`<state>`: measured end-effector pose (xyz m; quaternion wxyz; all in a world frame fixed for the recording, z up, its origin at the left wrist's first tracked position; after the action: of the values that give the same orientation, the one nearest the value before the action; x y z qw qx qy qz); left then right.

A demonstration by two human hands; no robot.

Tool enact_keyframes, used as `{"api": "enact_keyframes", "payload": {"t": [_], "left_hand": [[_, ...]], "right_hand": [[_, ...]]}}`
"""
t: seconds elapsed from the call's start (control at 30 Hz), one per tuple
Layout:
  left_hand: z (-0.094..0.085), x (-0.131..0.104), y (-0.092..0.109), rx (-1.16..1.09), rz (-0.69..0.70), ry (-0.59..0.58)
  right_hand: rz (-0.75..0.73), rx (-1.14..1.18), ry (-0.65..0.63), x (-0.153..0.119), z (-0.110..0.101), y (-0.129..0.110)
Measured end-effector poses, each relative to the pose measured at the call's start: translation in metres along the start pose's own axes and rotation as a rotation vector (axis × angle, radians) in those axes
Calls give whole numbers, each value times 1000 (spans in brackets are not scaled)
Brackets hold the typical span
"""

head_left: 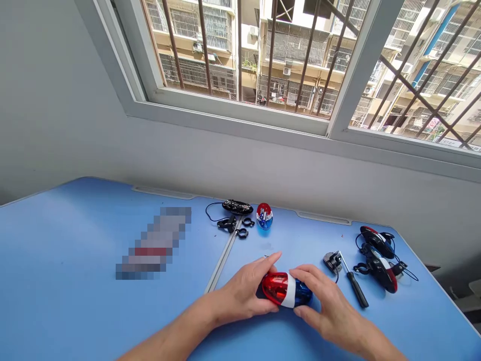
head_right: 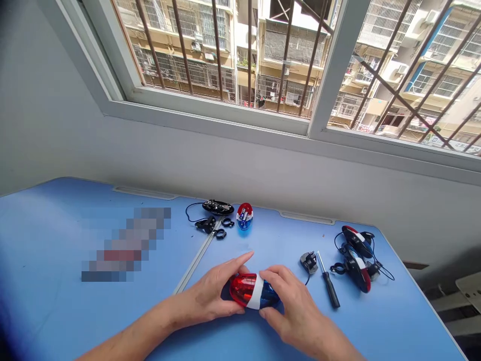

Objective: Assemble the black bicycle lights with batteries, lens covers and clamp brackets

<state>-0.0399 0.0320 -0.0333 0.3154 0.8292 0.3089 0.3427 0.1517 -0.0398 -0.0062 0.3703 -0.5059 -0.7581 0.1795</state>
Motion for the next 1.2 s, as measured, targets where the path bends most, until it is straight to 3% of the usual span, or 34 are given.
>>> {"api": "enact_keyframes", "payload": {"t": [0.3,0.57,0.77,0.93,1.2], "left_hand": [[-2,-2,0,39,111,7],[-6,6,16,92,249,-36],[-4,2,-3,142,351,-29],[0,-1,-19,193,348,-21],[-4,-2,-9,169,282,-28]], "right_hand": [[77,-84,-102,-1,-2,1],[77,-139,-133,2,-5,-3],[33,-185,-143,4,-6,-3],[44,-202,-125,6,-8,1],[49,-315,-126,10,-20,1]]}}
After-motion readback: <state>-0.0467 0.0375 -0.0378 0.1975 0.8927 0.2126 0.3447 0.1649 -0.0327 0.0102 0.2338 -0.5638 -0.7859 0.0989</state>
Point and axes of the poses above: each hand's wrist, its own x-axis towards the middle knuckle, its own z-axis out of the palm, y = z × x, the point moved 3 cm from there along x, towards the middle knuckle, and after that the axes turned 15 degrees about y, right-handed, at the moved point
